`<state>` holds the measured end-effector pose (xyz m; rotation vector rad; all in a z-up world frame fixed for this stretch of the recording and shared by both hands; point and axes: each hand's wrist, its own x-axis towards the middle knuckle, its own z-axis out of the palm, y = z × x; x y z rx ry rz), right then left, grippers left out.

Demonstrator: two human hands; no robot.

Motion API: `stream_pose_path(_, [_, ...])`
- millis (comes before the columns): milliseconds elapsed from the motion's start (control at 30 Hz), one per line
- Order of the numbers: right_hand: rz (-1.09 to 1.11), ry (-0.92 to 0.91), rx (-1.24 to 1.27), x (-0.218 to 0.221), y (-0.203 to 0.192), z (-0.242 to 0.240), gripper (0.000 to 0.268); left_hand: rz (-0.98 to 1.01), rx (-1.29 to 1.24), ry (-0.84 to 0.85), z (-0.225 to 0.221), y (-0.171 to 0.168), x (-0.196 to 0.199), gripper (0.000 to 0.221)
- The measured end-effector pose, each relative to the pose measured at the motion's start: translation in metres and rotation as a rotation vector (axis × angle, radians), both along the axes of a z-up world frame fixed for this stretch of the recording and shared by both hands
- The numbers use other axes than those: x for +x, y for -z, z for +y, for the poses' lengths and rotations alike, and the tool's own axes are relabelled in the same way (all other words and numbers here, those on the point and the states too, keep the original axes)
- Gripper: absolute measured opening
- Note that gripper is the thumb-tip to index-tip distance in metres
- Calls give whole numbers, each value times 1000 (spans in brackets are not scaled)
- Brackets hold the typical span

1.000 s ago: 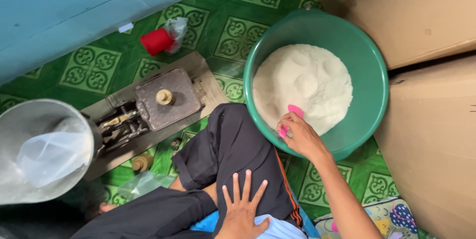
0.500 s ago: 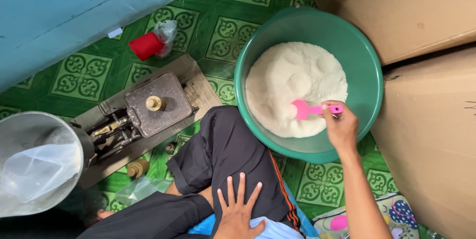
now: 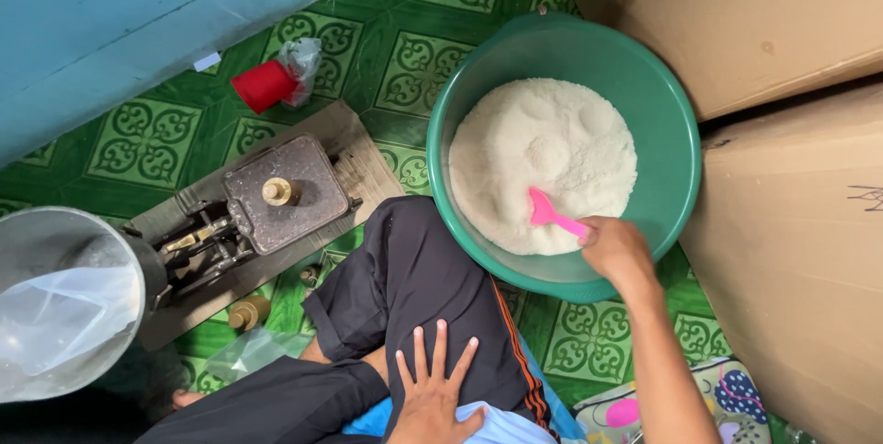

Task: Scooping white powdered food from a large basin into small plastic bags using a plastic scoop.

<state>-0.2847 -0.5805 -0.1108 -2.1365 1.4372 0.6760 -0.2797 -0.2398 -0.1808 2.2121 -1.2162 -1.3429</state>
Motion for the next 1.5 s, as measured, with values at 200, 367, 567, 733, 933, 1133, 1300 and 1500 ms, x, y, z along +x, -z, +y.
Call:
stream_pose_path(200, [-20, -79, -87, -4, 27, 7, 34, 0, -10, -6, -1, -5, 1, 98])
stream_pose_path(367, [-109, -127, -145, -7, 18, 11, 29, -17, -1, 1, 0, -4, 0, 100])
stream_pose_path(567, [-198, -172, -266, -15, -2, 15, 27, -3, 13, 4, -1, -5, 1, 99])
stream_pose_path(733, [-280, -156, -296, -24, -8, 12, 29, -2, 8, -2, -1, -7, 2, 99])
stream_pose_path(933, [-387, -147, -365, -31, -8, 7, 28, 34, 18, -1, -1, -13, 4, 98])
stream_pose_path(1133, [-453, 3, -155, -40, 11, -5, 27, 20, -23, -28, 1, -14, 3, 98])
stream_pose_path(1300, [-802, 329, 298, -62, 46, -16, 27, 25, -82, -112, 4, -16, 3, 97])
stream_pose_path(1500, [-897, 374, 319, -72, 53, -16, 27, -109, -226, -174, 13, 11, -11, 98])
